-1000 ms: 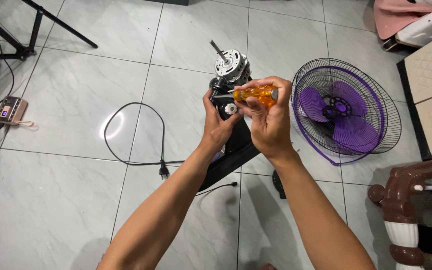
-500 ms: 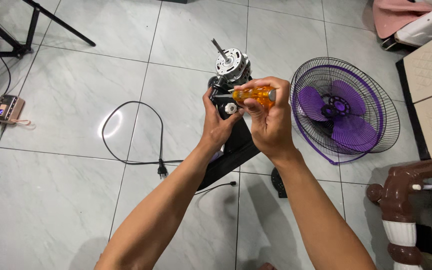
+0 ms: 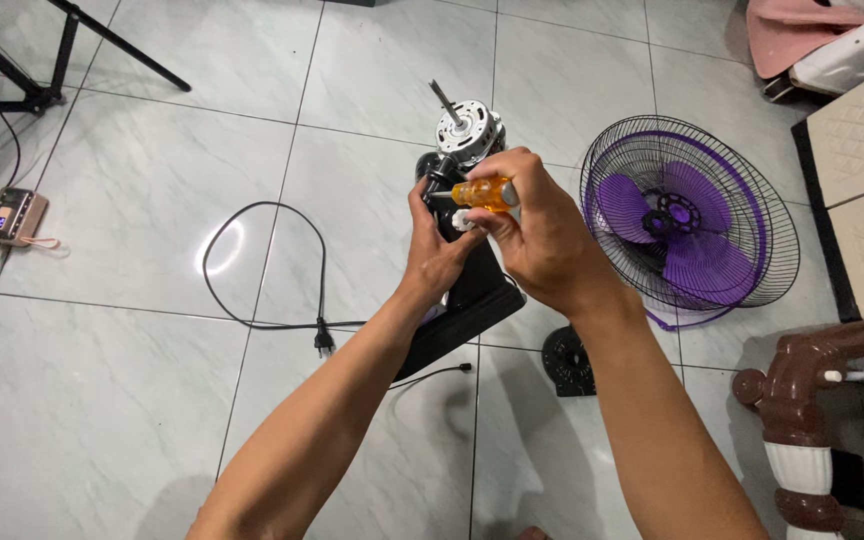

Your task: The person disassembles a black and purple electric fan using a screwdriver. They remove the rear motor housing cover, unscrew and detach the motor assembly from the fan stand, and place the components on the floor.

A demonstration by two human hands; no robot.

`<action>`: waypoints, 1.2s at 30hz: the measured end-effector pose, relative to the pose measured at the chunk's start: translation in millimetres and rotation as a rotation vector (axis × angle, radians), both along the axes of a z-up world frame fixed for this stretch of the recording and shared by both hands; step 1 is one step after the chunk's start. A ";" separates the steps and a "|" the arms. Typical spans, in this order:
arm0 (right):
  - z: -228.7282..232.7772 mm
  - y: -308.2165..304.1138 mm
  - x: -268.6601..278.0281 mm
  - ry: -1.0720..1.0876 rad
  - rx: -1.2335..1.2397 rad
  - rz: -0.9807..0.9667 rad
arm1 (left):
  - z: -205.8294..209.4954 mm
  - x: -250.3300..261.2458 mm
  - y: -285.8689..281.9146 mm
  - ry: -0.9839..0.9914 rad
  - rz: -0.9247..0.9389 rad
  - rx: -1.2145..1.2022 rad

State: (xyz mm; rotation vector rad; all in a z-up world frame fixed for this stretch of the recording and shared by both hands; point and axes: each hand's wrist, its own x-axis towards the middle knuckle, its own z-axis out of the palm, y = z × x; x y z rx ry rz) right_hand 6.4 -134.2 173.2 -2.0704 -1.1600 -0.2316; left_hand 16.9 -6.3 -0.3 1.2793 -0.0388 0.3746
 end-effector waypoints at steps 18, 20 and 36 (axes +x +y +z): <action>-20.4 19.5 -17.8 -0.234 0.420 -0.209 | 6.3 0.9 -7.5 0.018 0.018 0.024; -22.1 21.2 -18.3 -0.282 0.418 -0.284 | 4.8 0.3 -7.0 0.048 -0.001 0.014; -23.6 23.8 -14.3 -0.078 0.513 -0.180 | 1.5 -3.5 -9.6 0.047 -0.016 -0.057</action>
